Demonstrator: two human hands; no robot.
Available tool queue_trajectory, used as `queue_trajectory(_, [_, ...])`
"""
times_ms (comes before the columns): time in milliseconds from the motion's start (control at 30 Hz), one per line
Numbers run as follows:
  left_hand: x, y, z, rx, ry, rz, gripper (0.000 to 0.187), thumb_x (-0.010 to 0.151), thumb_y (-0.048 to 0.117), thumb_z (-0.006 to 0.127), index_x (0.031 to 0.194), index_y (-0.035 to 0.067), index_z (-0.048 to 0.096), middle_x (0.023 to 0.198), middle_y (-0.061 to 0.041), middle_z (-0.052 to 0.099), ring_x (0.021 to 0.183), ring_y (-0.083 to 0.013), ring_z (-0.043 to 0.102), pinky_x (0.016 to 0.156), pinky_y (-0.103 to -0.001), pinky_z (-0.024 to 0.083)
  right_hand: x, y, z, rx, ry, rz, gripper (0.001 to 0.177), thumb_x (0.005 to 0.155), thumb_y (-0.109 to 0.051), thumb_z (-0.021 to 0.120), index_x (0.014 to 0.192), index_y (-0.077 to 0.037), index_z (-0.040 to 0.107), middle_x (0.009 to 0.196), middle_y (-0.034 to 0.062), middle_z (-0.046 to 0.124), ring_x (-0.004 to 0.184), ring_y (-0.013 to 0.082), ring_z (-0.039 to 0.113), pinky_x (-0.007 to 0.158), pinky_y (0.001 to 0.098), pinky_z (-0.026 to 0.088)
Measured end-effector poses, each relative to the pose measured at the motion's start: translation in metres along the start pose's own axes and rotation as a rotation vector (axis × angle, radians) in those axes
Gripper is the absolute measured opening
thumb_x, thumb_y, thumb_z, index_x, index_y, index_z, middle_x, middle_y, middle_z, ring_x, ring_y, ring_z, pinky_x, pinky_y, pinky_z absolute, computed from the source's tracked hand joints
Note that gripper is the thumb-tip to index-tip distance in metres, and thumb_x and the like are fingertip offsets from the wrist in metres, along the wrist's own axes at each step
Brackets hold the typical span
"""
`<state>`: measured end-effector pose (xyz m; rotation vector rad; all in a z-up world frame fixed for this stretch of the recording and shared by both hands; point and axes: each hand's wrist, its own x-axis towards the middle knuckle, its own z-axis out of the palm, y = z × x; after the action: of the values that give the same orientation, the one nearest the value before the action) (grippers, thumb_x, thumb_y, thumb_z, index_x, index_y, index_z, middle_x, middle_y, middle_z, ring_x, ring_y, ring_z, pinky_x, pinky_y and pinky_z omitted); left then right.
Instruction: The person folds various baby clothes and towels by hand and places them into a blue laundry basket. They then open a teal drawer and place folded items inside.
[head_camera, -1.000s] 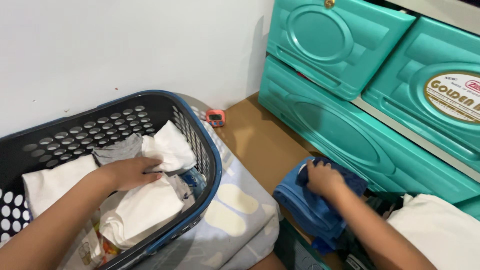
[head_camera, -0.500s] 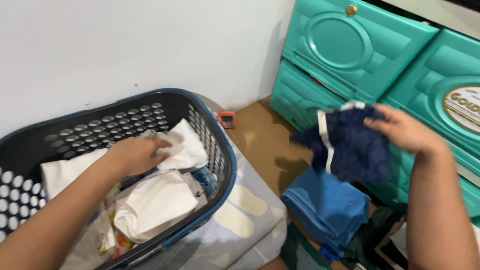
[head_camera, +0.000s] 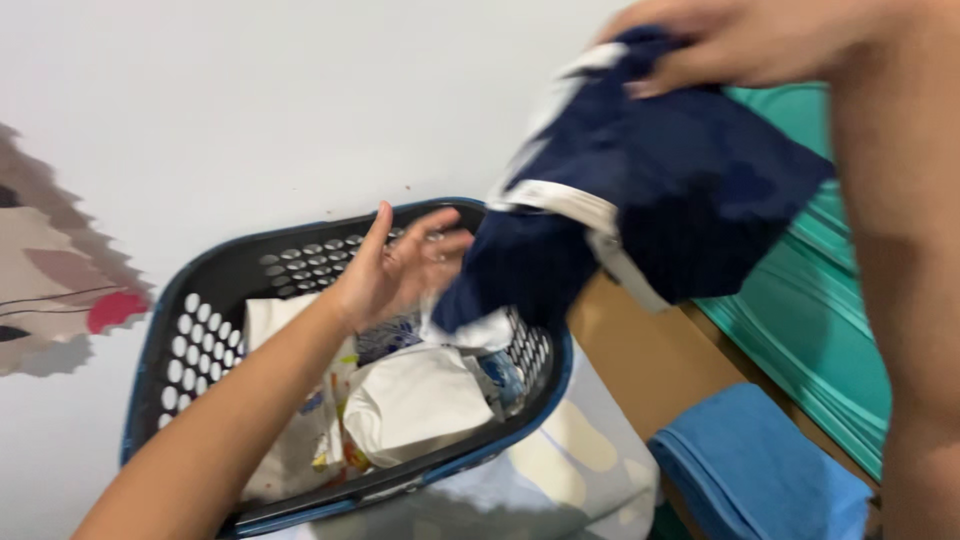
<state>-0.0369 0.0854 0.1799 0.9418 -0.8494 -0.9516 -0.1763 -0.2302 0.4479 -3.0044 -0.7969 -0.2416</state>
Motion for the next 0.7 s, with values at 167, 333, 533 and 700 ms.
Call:
queue_trajectory(167, [-0.006,-0.008,0.034,-0.341,0.002,-0.085,0.13,0.064,0.101,0.012,0.163,0.017,0.023,0.163,-0.014,0.038,0.147,-0.0378,0.04,0.114,-0.061,0.037,0.071,-0.048,0.019,0.128,-0.095,-0.139,0.041,0.091,-0.017,0.065,0.131,-0.007,0.064,0.115,0.0113,0.075,0.103,0.0246,0.07,0.092,0.0401,0.053])
queue_trajectory(333, [-0.01,0.001,0.021,-0.362,0.042,0.073,0.133,0.064,0.1,0.02,0.16,0.01,0.029,0.161,-0.019,0.041,0.146,-0.0401,0.043,0.115,-0.058,0.042,0.087,-0.114,0.098,-0.189,0.092,-0.085,0.033,0.094,-0.016,0.064,0.127,-0.019,0.067,0.117,0.0101,0.073,0.111,0.0333,0.066,0.094,0.0458,0.051])
queue_trajectory(533, [-0.02,0.01,-0.033,-0.272,0.223,0.095,0.049,0.102,0.036,0.066,0.134,-0.001,0.061,0.121,-0.017,0.068,0.105,-0.0287,0.07,0.089,-0.043,0.06,0.069,-0.158,0.186,-0.211,0.333,-0.445,0.062,0.069,-0.03,0.079,0.128,-0.017,0.065,0.135,0.0136,0.063,0.126,0.0341,0.059,0.094,0.0486,0.048])
queue_trajectory(700, [-0.02,0.031,-0.034,-0.032,0.471,0.17,0.039,0.086,0.012,0.066,0.122,-0.001,0.066,0.106,-0.018,0.072,0.091,-0.0285,0.074,0.079,-0.044,0.064,0.099,-0.099,0.185,0.096,0.49,-0.465,0.037,0.091,-0.029,0.081,0.124,-0.025,0.065,0.14,0.011,0.059,0.138,0.0308,0.052,0.118,0.0465,0.042])
